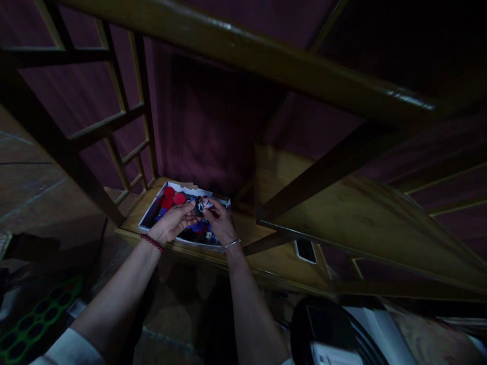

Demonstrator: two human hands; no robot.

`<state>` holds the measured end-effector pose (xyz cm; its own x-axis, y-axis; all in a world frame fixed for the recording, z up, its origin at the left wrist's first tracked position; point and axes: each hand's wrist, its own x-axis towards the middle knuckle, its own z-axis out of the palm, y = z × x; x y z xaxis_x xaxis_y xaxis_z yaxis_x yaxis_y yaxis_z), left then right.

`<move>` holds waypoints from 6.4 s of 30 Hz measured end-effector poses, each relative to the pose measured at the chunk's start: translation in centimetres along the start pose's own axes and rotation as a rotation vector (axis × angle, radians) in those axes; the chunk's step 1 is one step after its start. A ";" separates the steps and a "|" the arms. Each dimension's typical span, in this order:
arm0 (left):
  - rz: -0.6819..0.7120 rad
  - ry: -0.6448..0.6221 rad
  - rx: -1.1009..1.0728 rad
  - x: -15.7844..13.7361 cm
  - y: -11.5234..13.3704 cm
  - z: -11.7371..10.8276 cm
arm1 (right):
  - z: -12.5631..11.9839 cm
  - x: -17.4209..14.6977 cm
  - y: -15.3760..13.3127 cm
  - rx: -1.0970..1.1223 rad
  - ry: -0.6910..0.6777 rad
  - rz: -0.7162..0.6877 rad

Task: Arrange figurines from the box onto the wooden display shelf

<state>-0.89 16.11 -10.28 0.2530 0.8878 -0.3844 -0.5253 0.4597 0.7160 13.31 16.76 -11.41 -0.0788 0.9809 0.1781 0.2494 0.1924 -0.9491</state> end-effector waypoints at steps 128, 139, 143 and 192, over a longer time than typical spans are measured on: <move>0.466 -0.413 -0.081 -35.4 -7.9 10.5 | -8.3 -30.6 -25.6 -0.593 -0.099 -0.551; 0.398 -0.492 -0.096 -34.4 -7.6 10.3 | -9.5 -29.0 -27.2 -0.718 -0.314 -0.605; 0.363 -0.537 -0.125 -33.7 -7.6 9.9 | -9.6 -28.2 -27.2 -0.726 -0.389 -0.610; 0.224 -0.423 -0.091 -26.0 -2.9 13.7 | -13.7 -18.3 -25.6 -0.731 -0.410 -0.553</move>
<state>5.19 -8.06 5.63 0.4237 0.9040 0.0578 -0.6685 0.2690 0.6933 21.62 -5.74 13.22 -0.6549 0.6885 0.3116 0.5981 0.7243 -0.3431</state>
